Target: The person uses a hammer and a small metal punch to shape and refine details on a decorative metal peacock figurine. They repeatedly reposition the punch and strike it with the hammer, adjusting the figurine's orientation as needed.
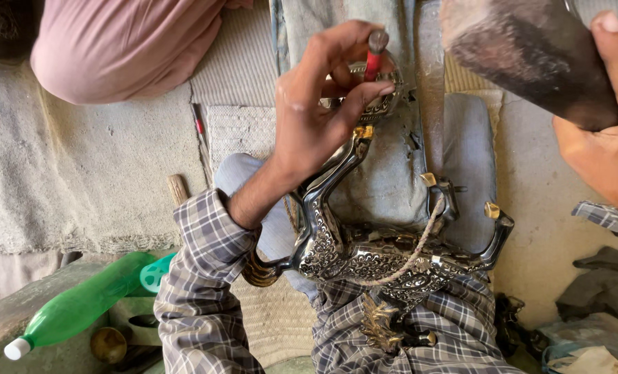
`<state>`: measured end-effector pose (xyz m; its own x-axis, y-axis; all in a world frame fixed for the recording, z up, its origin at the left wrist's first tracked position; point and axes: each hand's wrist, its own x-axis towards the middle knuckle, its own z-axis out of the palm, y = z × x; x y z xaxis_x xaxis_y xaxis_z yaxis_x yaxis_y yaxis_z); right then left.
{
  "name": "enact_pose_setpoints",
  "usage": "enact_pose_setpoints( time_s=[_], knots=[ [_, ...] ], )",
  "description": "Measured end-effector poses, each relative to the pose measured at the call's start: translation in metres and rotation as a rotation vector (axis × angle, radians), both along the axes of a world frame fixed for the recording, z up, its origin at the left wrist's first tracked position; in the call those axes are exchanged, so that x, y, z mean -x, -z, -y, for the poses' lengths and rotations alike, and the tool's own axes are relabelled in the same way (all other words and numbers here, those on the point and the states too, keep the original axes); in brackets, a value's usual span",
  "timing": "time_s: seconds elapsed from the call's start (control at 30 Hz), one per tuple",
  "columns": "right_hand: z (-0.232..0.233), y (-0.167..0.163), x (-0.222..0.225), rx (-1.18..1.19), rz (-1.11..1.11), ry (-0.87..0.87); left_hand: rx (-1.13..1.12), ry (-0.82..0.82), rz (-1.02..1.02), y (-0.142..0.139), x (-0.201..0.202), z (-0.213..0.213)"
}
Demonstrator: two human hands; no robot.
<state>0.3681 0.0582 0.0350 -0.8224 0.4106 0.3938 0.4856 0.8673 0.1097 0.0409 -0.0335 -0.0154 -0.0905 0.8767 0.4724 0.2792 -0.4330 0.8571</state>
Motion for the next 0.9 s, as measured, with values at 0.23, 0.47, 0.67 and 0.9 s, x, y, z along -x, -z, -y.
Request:
enact_pose_setpoints(
  time_s=[0.23,0.47,0.67,0.9],
  knots=[
    [-0.012,-0.011,0.004,0.217,0.081,0.016,-0.116,-0.055,-0.145,0.020,-0.001,-0.002],
    [-0.010,-0.014,0.007,0.218,-0.013,-0.066,-0.145,-0.073,-0.173,0.014,-0.005,0.001],
    [-0.009,-0.006,0.009,0.284,-0.024,0.023,-0.170,-0.026,-0.117,0.001,-0.007,0.004],
    [-0.009,-0.009,0.014,0.229,0.011,-0.056,-0.140,-0.085,-0.193,0.011,-0.006,0.002]
  ],
)
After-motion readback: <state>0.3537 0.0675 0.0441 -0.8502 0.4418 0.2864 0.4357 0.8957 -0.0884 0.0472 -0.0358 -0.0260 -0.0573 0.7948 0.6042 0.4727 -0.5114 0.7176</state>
